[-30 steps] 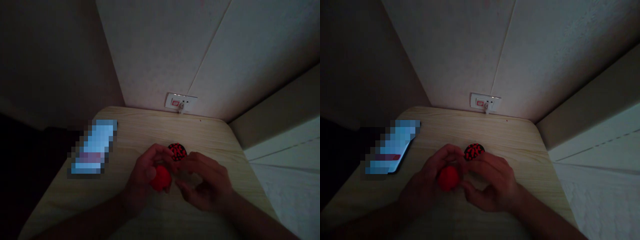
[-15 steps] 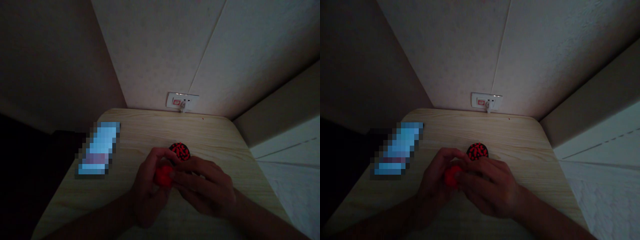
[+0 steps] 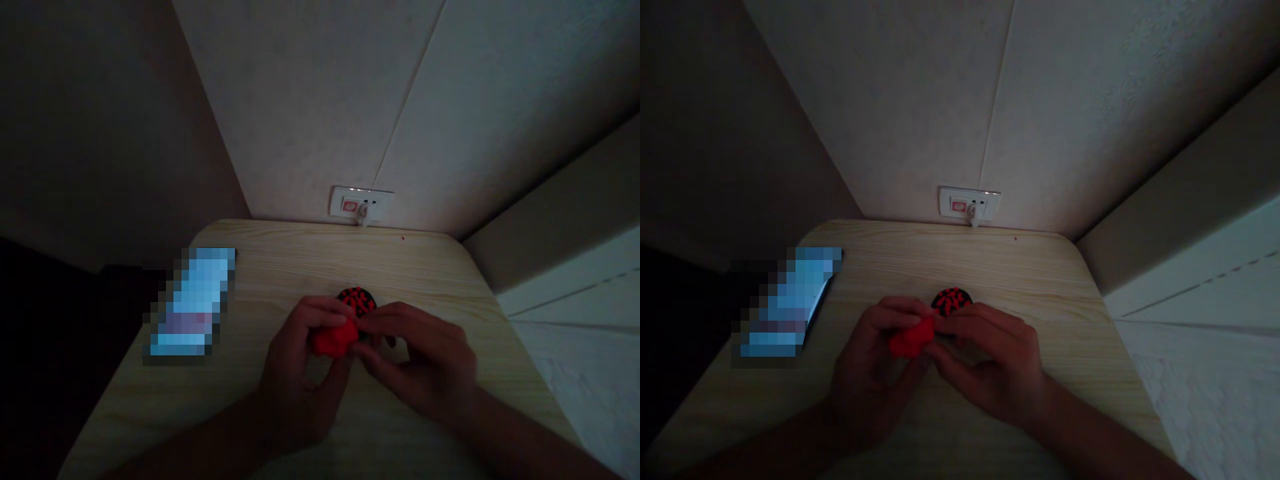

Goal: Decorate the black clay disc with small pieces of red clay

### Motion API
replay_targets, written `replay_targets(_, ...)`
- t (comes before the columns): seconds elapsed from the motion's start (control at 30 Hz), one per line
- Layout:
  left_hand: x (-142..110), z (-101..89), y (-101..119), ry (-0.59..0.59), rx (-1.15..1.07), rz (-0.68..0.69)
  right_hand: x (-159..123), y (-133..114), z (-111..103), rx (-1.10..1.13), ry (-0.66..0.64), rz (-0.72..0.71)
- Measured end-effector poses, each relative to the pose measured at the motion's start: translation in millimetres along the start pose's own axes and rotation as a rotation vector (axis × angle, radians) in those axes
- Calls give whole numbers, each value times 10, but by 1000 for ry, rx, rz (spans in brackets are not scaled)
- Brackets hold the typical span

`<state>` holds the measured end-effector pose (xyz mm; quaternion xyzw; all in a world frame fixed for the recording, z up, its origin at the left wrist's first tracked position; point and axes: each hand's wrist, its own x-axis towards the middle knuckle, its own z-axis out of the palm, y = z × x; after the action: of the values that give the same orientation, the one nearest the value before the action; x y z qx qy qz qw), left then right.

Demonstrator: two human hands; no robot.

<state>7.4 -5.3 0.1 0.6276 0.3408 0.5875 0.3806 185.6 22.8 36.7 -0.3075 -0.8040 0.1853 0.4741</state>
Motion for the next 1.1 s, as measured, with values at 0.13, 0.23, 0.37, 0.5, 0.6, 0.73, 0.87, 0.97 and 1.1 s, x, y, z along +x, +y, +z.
replay_targets(0.13, -22, 15, -8, 19, -5, -13, -19, -18, 33, 22, 16, 3)
replay_targets(0.23, -39, 19, 3, 19, -9, -17, -36, -35, 52, 42, 26, 22)
replay_targets(0.37, -34, 22, 6, 5, -5, -47, -31, -16, 55, 57, 0, 29)
replay_targets(0.5, -16, 18, 3, 1, -35, -98, -10, 19, 29, 31, -17, -31)
replay_targets(0.6, -15, 9, 0, -6, -42, -129, -8, 28, 7, -25, -30, -107)
replay_targets(0.73, -17, -15, 13, -37, 20, -113, -18, 17, 7, -51, -17, -159)
replay_targets(0.87, 11, -52, 57, -66, 100, -126, -14, 3, 24, -17, 0, -84)
replay_targets(0.97, 40, -77, 87, -76, 152, -131, -11, 10, 14, -29, -12, -95)
replay_targets(1.1, 62, -81, 87, -59, 211, -124, -21, 40, -32, -97, -69, -205)
